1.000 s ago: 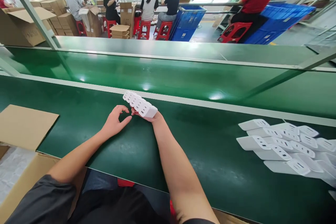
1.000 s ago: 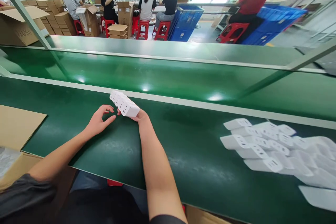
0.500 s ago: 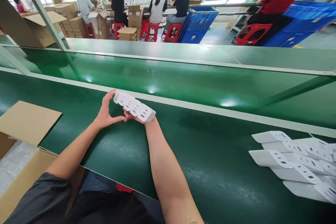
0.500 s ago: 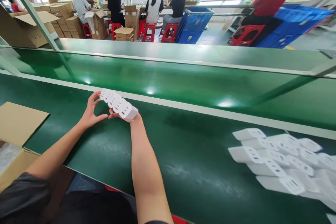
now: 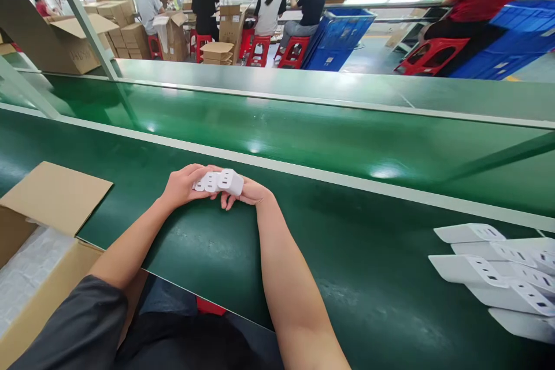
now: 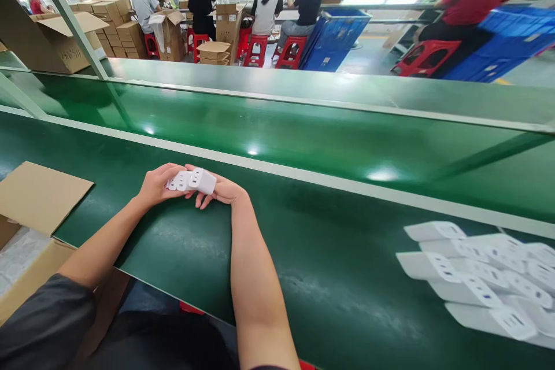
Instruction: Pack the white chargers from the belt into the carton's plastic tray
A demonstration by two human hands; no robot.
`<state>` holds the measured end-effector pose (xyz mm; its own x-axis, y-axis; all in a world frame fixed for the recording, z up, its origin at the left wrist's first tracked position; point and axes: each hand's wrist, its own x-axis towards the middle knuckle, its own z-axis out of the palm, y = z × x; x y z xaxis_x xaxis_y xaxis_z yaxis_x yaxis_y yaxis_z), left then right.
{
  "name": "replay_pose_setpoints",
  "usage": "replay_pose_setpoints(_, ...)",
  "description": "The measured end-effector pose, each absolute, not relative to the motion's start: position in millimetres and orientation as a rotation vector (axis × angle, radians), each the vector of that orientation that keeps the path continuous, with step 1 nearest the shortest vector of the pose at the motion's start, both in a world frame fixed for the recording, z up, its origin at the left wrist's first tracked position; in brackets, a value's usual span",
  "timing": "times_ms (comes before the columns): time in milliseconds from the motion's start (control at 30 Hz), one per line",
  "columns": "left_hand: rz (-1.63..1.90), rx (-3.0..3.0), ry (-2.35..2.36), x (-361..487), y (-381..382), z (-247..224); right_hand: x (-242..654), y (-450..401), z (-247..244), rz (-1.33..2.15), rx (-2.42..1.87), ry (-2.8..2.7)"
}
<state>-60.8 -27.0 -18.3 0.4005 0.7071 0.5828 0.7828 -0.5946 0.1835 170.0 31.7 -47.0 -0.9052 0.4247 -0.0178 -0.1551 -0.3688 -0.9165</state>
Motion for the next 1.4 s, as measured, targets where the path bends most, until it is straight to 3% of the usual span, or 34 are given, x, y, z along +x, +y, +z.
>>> replay_pose_setpoints(267, -0.449, -2.438, -1.944, -84.0, -26.6, 20.1, 183.4, 49.1, -45.4, 1.704, -0.717, -0.952)
replay_pose_setpoints(433, 0.019, -2.680, -1.744, -68.9, 3.2, 24.2, 184.9, 52.3, -49.8, 1.654, -0.693, -0.835)
replay_pose_setpoints(600, 0.127, -2.812, -1.585, -44.9, 29.5, 19.2, 189.9, 51.7, -49.3, 1.662, -0.571, -0.869)
replay_pose_setpoints(767, -0.135, -2.852, -1.477, -49.6, 22.3, 20.7, 185.4, 51.6, -45.8, 1.585, -0.707, -0.943)
replay_pose_setpoints(1067, -0.884, -2.853, -1.795, -104.8, 9.7, -13.9, 202.1, 42.1, -39.3, 1.677, -0.737, -1.260)
replay_pose_setpoints(1200, -0.996, -2.893, -1.764, -105.7, 14.5, -22.4, 213.4, 37.5, -39.4, 1.824, -0.659, -1.456)
replay_pose_setpoints(1400, -1.006, -2.929, -1.843, -102.6, 14.8, -18.7, 206.4, 38.6, -43.6, 1.779, -0.681, -1.572)
